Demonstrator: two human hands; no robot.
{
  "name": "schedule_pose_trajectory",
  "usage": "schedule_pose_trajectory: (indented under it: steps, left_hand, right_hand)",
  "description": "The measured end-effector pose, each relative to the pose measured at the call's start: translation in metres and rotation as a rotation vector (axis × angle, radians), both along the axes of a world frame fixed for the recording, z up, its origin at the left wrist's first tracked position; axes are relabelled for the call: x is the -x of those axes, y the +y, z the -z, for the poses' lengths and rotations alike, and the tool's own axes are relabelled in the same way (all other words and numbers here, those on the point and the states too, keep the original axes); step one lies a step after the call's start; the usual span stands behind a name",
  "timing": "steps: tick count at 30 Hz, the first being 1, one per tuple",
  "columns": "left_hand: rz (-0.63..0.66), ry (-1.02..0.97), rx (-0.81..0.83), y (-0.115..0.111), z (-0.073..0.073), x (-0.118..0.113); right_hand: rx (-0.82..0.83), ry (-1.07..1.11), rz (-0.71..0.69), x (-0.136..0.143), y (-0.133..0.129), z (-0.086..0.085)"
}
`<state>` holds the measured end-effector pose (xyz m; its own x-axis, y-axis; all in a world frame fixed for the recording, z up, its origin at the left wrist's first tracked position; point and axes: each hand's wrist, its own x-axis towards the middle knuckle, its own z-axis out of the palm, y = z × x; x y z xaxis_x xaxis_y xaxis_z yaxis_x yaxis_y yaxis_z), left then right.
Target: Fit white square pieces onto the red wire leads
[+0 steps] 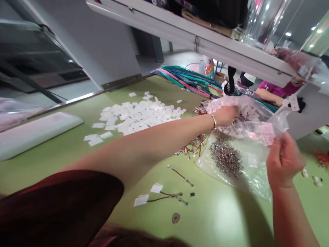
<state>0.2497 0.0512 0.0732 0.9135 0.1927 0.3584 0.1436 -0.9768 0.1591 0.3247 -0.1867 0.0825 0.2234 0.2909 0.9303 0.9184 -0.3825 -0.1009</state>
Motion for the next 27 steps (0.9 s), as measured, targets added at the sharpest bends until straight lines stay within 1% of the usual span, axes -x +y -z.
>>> schedule_pose_trajectory:
  steps: [2,4,6,9,11,13,15,17,18,20,21,22,23,24,26,27]
  left_hand:
    - [0.014,0.018,-0.009,-0.003,-0.001,0.004]
    - [0.022,0.031,-0.028,-0.005,-0.001,0.008]
    - [0.021,0.038,-0.045,-0.008,-0.001,0.01]
    - [0.013,0.057,-0.045,-0.01,-0.001,0.013]
    - [0.024,0.052,-0.025,-0.011,-0.002,0.015]
    - [0.064,0.027,0.021,-0.013,-0.003,0.019]
    - [0.132,-0.016,0.108,-0.015,-0.006,0.027]
    - [0.184,-0.09,0.28,-0.02,-0.009,0.039]
    - [0.192,-0.14,0.411,-0.024,-0.011,0.048]
    - [0.173,-0.221,0.773,-0.035,-0.014,0.066]
    - [0.179,-0.22,0.962,-0.041,-0.014,0.076]
    - [0.214,-0.204,1.128,-0.049,-0.014,0.086]
    - [0.234,-0.189,1.262,-0.057,-0.014,0.095]
    - [0.244,-0.173,1.355,-0.065,-0.012,0.103]
    - [0.271,-0.156,1.471,-0.079,-0.005,0.115]
    - [0.26,-0.192,1.527,-0.084,-0.001,0.12]
  right_hand:
    - [-0.095,0.155,-0.038,-0.002,-0.004,0.003]
    - [-0.16,0.245,-0.089,-0.004,-0.009,0.007]
    - [-0.204,0.229,-0.114,-0.003,-0.013,0.012]
    - [-0.23,0.152,-0.107,-0.001,-0.018,0.017]
    - [-0.275,0.163,-0.103,-0.001,-0.019,0.018]
    - [-0.392,0.282,-0.146,-0.004,-0.019,0.017]
    - [-0.564,0.48,-0.232,-0.01,-0.017,0.015]
    - [-0.692,0.678,-0.313,-0.017,-0.015,0.014]
    - [-0.724,0.743,-0.337,-0.02,-0.014,0.014]
    - [-0.738,0.801,-0.355,-0.023,-0.01,0.015]
    - [-0.727,0.807,-0.359,-0.022,-0.007,0.016]
    - [-0.713,0.806,-0.364,-0.019,-0.003,0.017]
    - [-0.7,0.804,-0.371,-0.014,0.002,0.018]
    - [-0.687,0.808,-0.382,-0.006,0.007,0.018]
    - [-0.655,0.825,-0.418,0.014,0.017,0.017]
    - [-0.632,0.836,-0.456,0.027,0.022,0.016]
